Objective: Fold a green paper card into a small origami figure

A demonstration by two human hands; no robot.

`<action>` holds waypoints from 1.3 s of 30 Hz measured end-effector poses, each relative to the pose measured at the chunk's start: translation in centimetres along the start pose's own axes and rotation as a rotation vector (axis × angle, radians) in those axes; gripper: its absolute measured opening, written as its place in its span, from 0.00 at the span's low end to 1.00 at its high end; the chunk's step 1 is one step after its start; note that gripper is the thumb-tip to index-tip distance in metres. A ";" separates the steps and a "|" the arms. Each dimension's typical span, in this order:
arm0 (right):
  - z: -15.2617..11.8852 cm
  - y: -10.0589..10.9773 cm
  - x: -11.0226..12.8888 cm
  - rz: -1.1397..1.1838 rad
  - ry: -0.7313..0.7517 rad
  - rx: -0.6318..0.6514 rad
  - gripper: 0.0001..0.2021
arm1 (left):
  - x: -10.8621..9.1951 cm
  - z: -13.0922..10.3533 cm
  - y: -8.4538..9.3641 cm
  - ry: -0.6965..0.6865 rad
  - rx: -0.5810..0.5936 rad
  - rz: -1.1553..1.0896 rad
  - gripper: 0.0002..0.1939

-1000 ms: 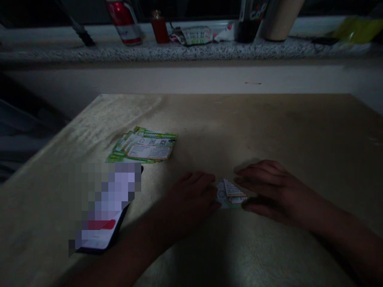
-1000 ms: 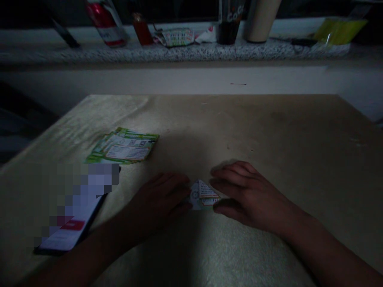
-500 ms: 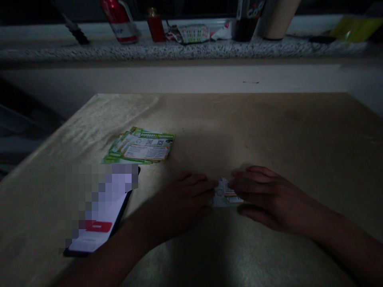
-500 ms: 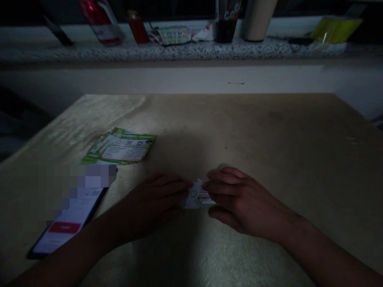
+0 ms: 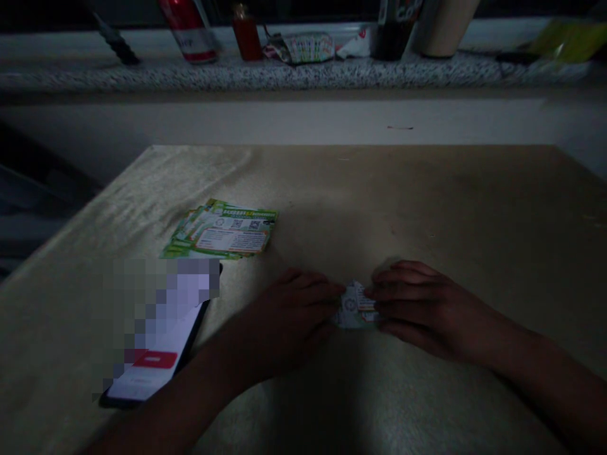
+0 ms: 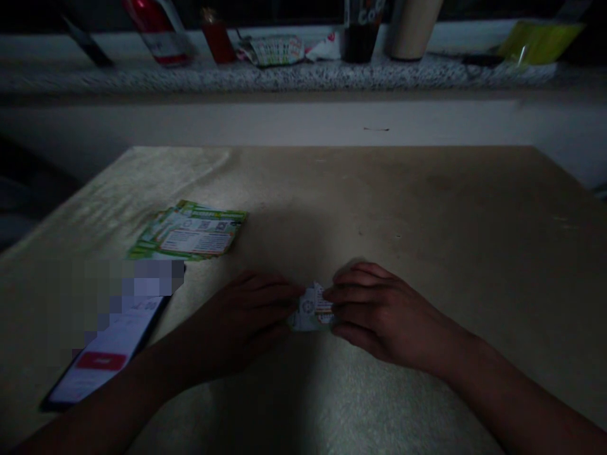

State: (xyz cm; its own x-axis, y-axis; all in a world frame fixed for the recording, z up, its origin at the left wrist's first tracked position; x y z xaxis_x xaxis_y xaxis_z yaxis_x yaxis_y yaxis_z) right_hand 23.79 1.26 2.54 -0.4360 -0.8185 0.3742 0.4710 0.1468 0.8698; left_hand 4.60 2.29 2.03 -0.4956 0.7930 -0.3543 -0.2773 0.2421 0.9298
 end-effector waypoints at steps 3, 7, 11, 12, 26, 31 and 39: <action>0.0 0.0 0.0 0.003 -0.010 0.013 0.10 | 0.0 0.0 0.0 0.005 -0.014 -0.016 0.10; 0.1 0.0 0.2 -0.011 -0.035 0.005 0.11 | 0.0 0.0 0.0 0.031 -0.042 -0.034 0.09; 0.2 0.1 0.5 -0.022 -0.028 -0.028 0.10 | -0.2 0.1 -0.3 0.045 -0.076 -0.016 0.10; 0.2 0.1 0.6 -0.025 -0.022 -0.042 0.10 | -0.3 0.1 -0.3 0.047 -0.089 -0.007 0.10; -0.1 -0.2 0.1 -0.003 0.014 -0.052 0.08 | -0.3 0.0 -0.2 0.058 -0.230 0.076 0.08; -0.1 -0.1 0.1 0.016 0.020 -0.055 0.09 | -0.1 -0.3 -0.2 0.087 -0.261 0.030 0.07; -0.1 -0.4 -0.8 0.111 -0.052 -0.106 0.08 | 1.0 -0.1 -0.6 0.246 -0.215 -0.036 0.07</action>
Point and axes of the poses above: each hand's wrist, its own z-axis towards the middle knuckle, its own y-axis out of the back of the hand, x = y × z, the point moved 6 cm from there along z, towards the middle knuckle, and after that the axes turned 3 degrees about z, right-handed, at the moved point
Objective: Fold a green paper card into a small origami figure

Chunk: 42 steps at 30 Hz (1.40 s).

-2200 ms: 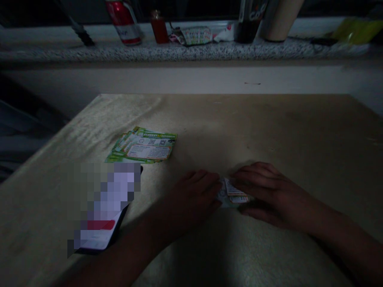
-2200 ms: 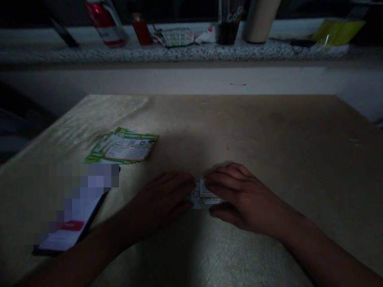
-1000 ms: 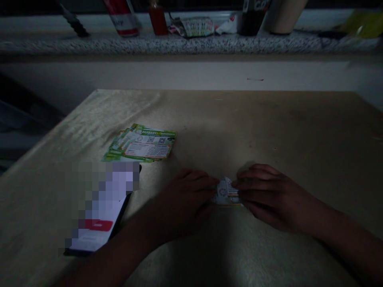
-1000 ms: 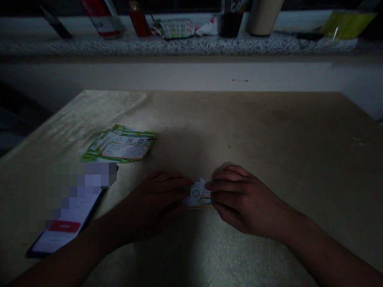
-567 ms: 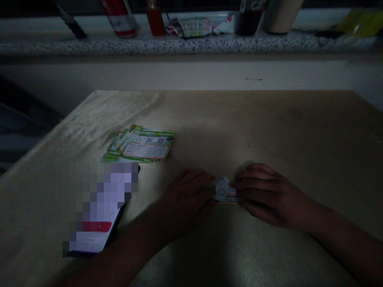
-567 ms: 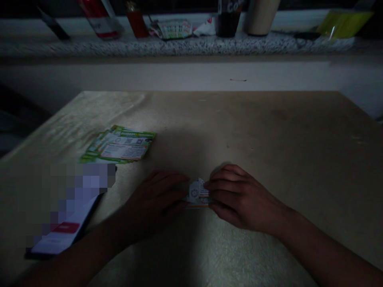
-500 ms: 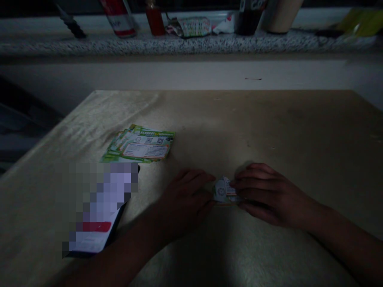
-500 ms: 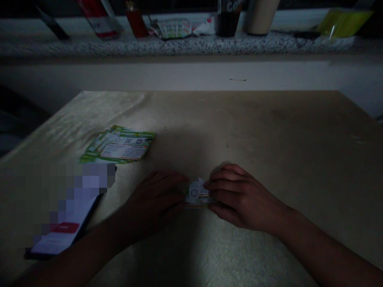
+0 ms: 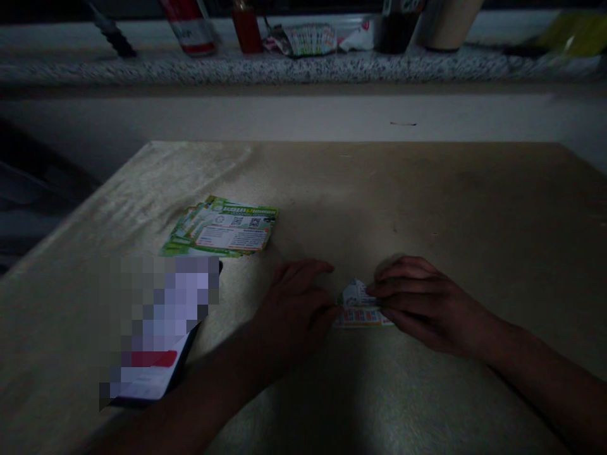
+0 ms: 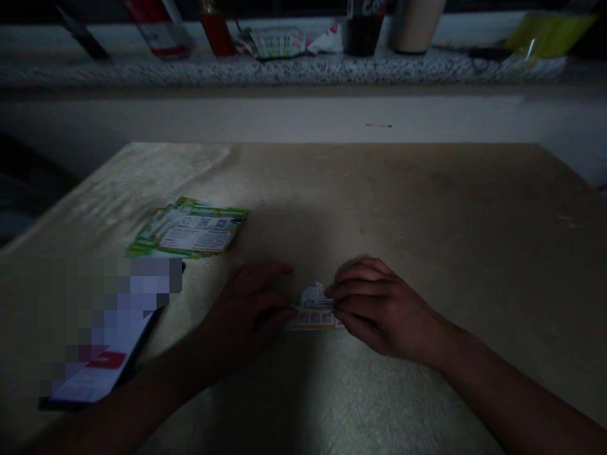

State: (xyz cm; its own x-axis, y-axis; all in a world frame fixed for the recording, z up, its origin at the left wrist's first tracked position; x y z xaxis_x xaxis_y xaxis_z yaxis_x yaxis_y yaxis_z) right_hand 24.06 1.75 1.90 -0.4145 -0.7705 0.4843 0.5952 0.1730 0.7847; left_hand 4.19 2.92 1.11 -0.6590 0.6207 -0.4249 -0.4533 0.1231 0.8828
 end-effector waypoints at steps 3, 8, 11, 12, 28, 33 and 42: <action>0.0 0.2 -0.2 0.035 -0.053 -0.049 0.07 | 0.2 0.1 -0.1 0.080 0.009 0.006 0.07; -0.1 0.0 -0.7 0.033 -0.173 -0.043 0.04 | 0.3 0.0 -0.3 0.162 -0.006 0.000 0.08; -0.3 -0.2 -1.1 0.009 -0.251 -0.002 0.05 | 0.7 0.0 -0.6 0.214 0.006 0.006 0.08; -0.3 -0.2 -1.2 0.006 -0.271 0.007 0.05 | 0.8 0.1 -0.6 0.228 0.012 0.006 0.08; -0.6 -0.5 -1.9 -0.024 -0.408 -0.010 0.09 | 0.9 0.6 -0.3 0.272 -0.013 0.020 0.10; -0.5 -0.6 -2.0 -0.012 -0.442 -0.026 0.10 | 0.9 0.7 -0.4 0.304 0.019 0.024 0.11; -0.6 -0.5 -2.1 0.002 -0.437 -0.028 0.09 | 0.7 0.6 -0.6 0.320 0.035 0.010 0.09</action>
Point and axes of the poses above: each hand's wrist, its own z-axis towards the middle knuckle, its own y-axis out of the back of the hand, x = y × z, the point moved 6 cm from there along z, towards the middle knuckle, and after that the axes turned 3 degrees about z, right-handed, at the moved point
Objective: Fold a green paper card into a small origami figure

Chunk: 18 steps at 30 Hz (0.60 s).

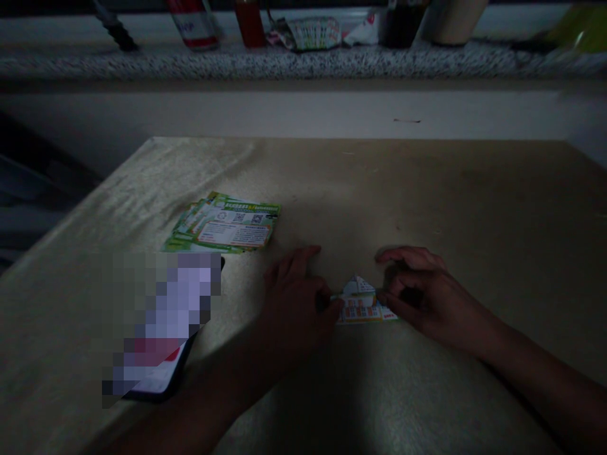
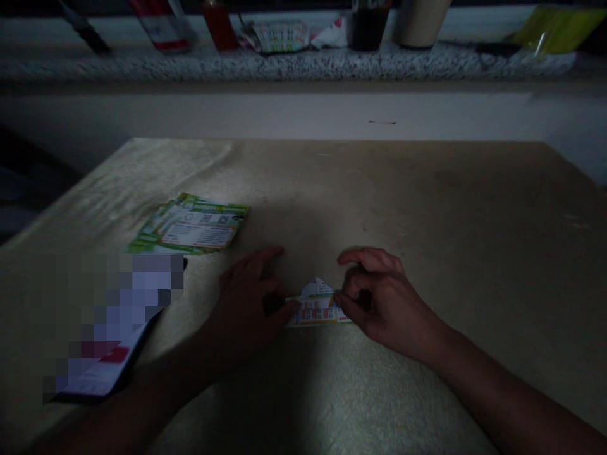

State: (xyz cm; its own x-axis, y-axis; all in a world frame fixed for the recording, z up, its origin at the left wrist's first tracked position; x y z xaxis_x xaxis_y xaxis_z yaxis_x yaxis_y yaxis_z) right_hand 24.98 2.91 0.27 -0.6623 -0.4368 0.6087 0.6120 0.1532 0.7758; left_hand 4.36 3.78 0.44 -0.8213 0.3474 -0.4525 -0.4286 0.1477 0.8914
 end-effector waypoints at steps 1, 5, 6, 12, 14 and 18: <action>0.0 0.0 0.1 -0.004 0.007 -0.002 0.08 | 0.0 0.0 0.0 0.008 0.012 0.002 0.09; 0.2 0.0 0.5 -0.045 0.031 -0.021 0.05 | -0.3 0.0 0.2 0.037 0.027 0.031 0.07; 0.2 0.0 0.6 -0.055 0.030 -0.022 0.05 | -0.5 0.0 0.2 0.042 0.028 0.039 0.06; 0.6 -0.3 1.0 -0.065 -0.010 -0.026 0.08 | -1.5 -0.1 -0.2 0.018 0.001 0.017 0.04; 0.7 -0.4 0.9 -0.066 -0.024 -0.029 0.07 | -1.8 0.0 -0.5 -0.020 -0.013 0.000 0.05; 0.7 -0.5 0.8 -0.080 -0.026 -0.022 0.08 | -2.3 0.0 -0.8 -0.055 -0.007 -0.003 0.09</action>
Point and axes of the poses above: each hand's wrist, its own z-axis towards the middle knuckle, its own y-axis out of the back of the hand, x = y × z, the point moved 6 cm from there along z, towards the middle knuckle, and after that the axes turned 3 degrees about z, right-handed, at the moved point
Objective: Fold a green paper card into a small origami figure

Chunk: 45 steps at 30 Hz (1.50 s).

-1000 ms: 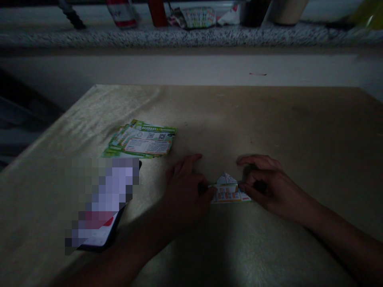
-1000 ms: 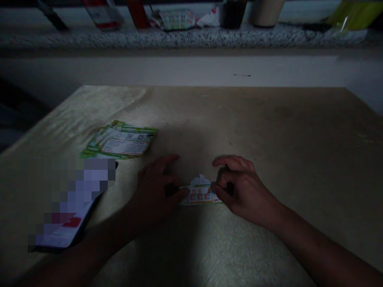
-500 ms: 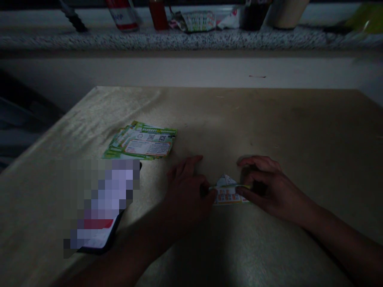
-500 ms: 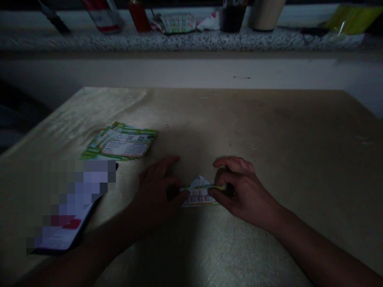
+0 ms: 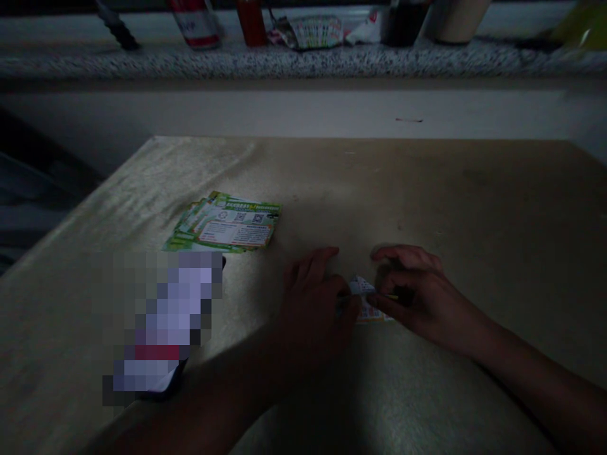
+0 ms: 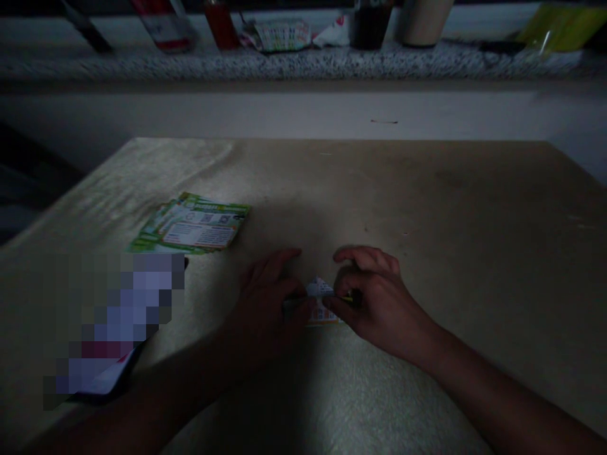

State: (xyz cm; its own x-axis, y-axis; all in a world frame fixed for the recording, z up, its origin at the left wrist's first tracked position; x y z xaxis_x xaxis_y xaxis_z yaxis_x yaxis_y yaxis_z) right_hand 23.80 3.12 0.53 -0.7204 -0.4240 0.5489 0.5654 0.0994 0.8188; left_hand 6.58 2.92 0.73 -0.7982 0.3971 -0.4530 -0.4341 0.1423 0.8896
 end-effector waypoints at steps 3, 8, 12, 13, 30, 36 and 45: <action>0.0 0.0 -0.1 -0.005 -0.006 0.005 0.09 | 0.0 0.0 0.0 0.013 -0.001 0.016 0.09; 0.1 -0.1 -0.2 -0.019 -0.020 -0.007 0.09 | 0.1 0.0 -0.1 0.031 -0.016 0.041 0.11; 0.1 -0.2 -0.4 -0.032 -0.026 -0.012 0.08 | 0.3 0.1 -0.2 0.043 -0.012 0.057 0.11; 0.1 -0.2 -0.4 -0.032 -0.027 -0.015 0.08 | 0.4 0.2 -0.2 0.048 -0.010 0.057 0.10; 0.1 -0.2 -0.1 -0.036 -0.024 -0.031 0.09 | 0.5 0.4 -0.2 0.060 -0.035 0.073 0.11; 0.1 -0.3 -0.1 -0.053 -0.019 -0.038 0.08 | 0.3 0.4 -0.1 0.050 -0.041 0.091 0.12; 0.2 -0.4 0.0 -0.080 -0.012 -0.047 0.12 | 0.4 0.5 -0.1 0.066 -0.022 0.086 0.12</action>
State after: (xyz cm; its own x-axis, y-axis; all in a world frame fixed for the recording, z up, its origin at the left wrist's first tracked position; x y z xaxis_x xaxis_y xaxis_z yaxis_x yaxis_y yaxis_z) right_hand 23.50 3.31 0.19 -0.7687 -0.4177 0.4845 0.5238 0.0236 0.8515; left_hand 6.54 3.47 0.51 -0.8583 0.3464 -0.3786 -0.3715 0.0897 0.9241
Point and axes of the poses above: each hand's wrist, its own z-axis towards the middle knuckle, its own y-axis out of the back of the hand, x = y × z, the point moved 6 cm from there along z, towards the middle knuckle, and after that the axes turned 3 degrees about z, right-handed, at the moved point
